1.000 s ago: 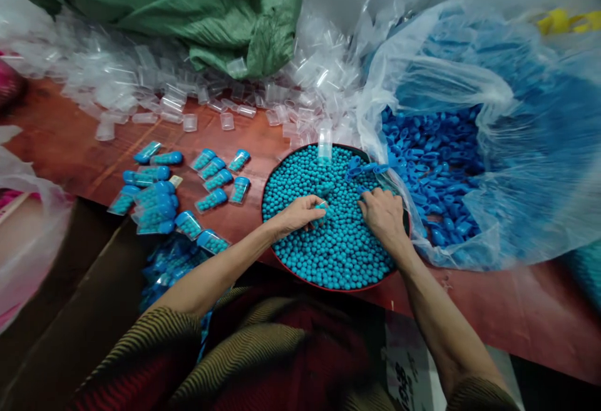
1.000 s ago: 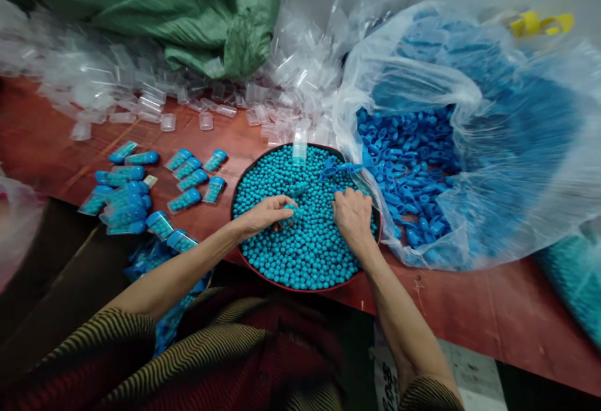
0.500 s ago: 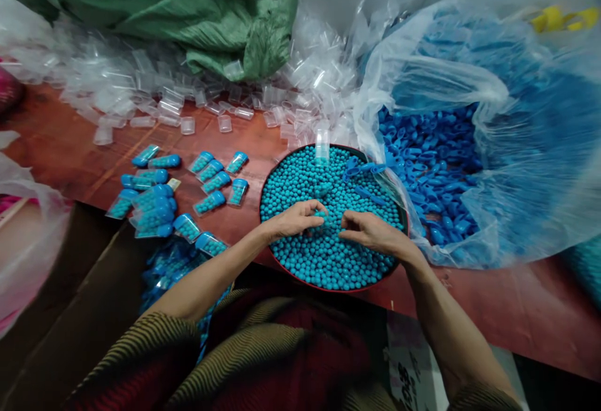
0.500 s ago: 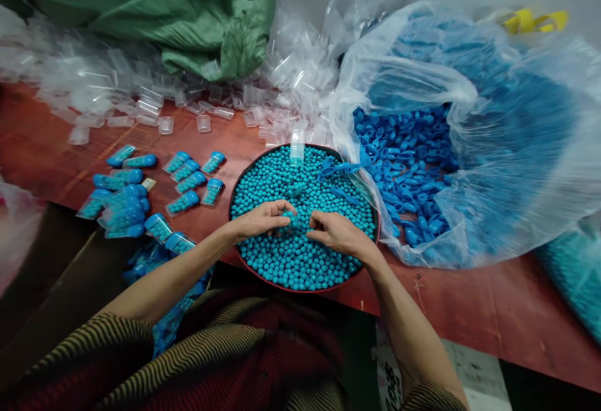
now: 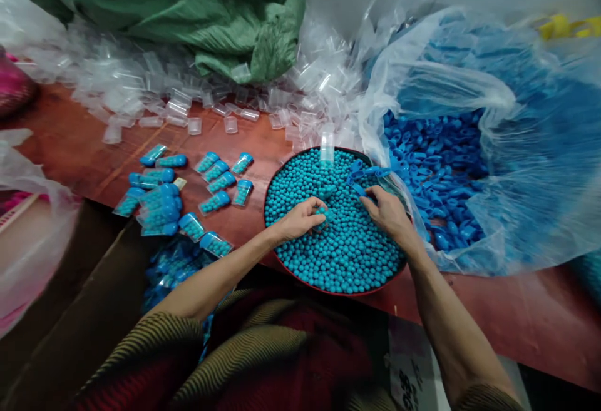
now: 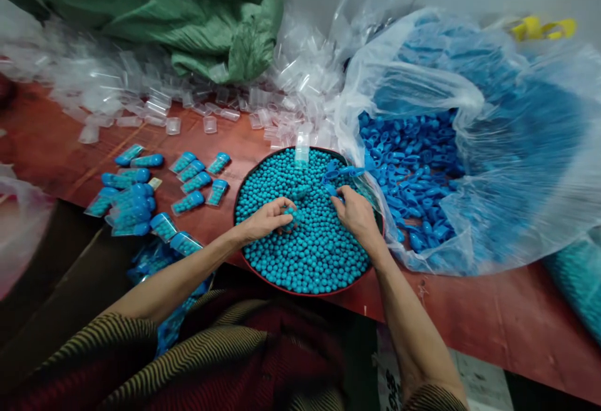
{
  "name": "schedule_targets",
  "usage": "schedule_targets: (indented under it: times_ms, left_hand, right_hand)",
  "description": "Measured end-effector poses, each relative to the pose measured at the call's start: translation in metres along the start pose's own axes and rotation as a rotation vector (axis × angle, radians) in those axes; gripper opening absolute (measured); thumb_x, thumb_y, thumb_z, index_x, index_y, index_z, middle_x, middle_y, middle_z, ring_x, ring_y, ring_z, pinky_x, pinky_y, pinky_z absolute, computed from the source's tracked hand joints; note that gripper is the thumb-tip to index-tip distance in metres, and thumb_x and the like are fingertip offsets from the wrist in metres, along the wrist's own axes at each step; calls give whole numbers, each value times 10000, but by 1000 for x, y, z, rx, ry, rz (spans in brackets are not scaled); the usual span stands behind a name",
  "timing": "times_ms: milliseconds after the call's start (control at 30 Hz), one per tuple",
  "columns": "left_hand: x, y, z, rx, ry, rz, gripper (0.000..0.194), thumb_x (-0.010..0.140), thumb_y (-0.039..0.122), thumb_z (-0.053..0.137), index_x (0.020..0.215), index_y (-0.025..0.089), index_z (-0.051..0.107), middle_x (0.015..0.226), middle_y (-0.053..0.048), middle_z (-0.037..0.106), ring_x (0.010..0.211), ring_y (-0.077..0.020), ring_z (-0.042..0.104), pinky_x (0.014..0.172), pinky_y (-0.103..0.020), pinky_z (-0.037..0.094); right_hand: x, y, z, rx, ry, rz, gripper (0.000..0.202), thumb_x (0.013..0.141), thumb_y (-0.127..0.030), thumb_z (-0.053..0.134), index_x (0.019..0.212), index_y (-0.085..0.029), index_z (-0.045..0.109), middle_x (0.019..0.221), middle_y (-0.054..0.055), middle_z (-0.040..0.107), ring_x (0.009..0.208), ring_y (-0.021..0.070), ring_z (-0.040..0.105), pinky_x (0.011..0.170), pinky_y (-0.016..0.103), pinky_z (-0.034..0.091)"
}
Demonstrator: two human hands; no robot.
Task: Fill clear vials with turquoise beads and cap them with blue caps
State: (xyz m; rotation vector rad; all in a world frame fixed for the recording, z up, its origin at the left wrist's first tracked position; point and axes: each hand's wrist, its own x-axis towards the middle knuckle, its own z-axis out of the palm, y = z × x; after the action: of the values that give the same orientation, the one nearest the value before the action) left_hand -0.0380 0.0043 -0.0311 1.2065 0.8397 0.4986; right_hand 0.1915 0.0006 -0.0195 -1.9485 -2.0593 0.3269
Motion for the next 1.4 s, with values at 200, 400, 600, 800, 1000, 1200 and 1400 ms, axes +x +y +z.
schedule_targets:
  times_ms: [200,400,600,800,1000,1200,1400]
  left_hand:
    - [0,-1,6,-25,33,55,322,824,322,535,1087,188,408,792,33,512,505,-64,536,395,-168,375]
    - [-5,0,13,-89,44,76,442,811,321,551,1199,190,385,777,30,507,498,-70,542,383,-171,420]
    - [-8,1,19,-99,84,84,551,815,275,542,1322,183,344,738,34,497,497,-68,527,388,-160,415]
    - [-9,4,16,-48,34,81,529,831,232,507,1331,168,348,804,12,513,504,-51,512,370,-139,362]
    - [-9,6,13,2,58,28,451,850,243,493,1281,164,384,836,6,506,502,-39,520,377,-132,355]
    - [-11,7,5,41,76,38,444,858,246,484,1287,168,397,773,30,496,481,-40,492,400,-152,356]
    - [-11,6,5,27,46,29,455,847,236,499,1283,172,389,824,18,511,513,-35,491,424,-149,360]
  right_hand:
    - [-29,-44,8,388,92,-259,226,883,-312,498,1016,-196,640,908,73,687,827,201,639,755,331,507]
    - [-38,-51,12,468,157,-237,219,881,-239,501,998,-199,682,905,60,719,799,178,667,750,305,525]
    - [-40,-51,14,555,162,-119,177,849,-259,546,879,-204,711,855,39,732,758,170,669,723,290,520]
    - [-36,-38,11,664,81,-17,203,838,-323,557,889,-185,697,672,3,680,590,146,617,592,266,499]
    - [-37,-39,6,516,181,-183,171,858,-249,541,955,-208,676,897,41,712,838,178,656,782,311,508]
    - [-42,-26,-4,471,15,-292,162,864,-245,538,926,-219,685,814,32,696,754,167,654,703,289,512]
    - [-41,-27,-8,496,50,-171,157,854,-264,549,931,-208,674,867,29,707,805,172,653,761,294,502]
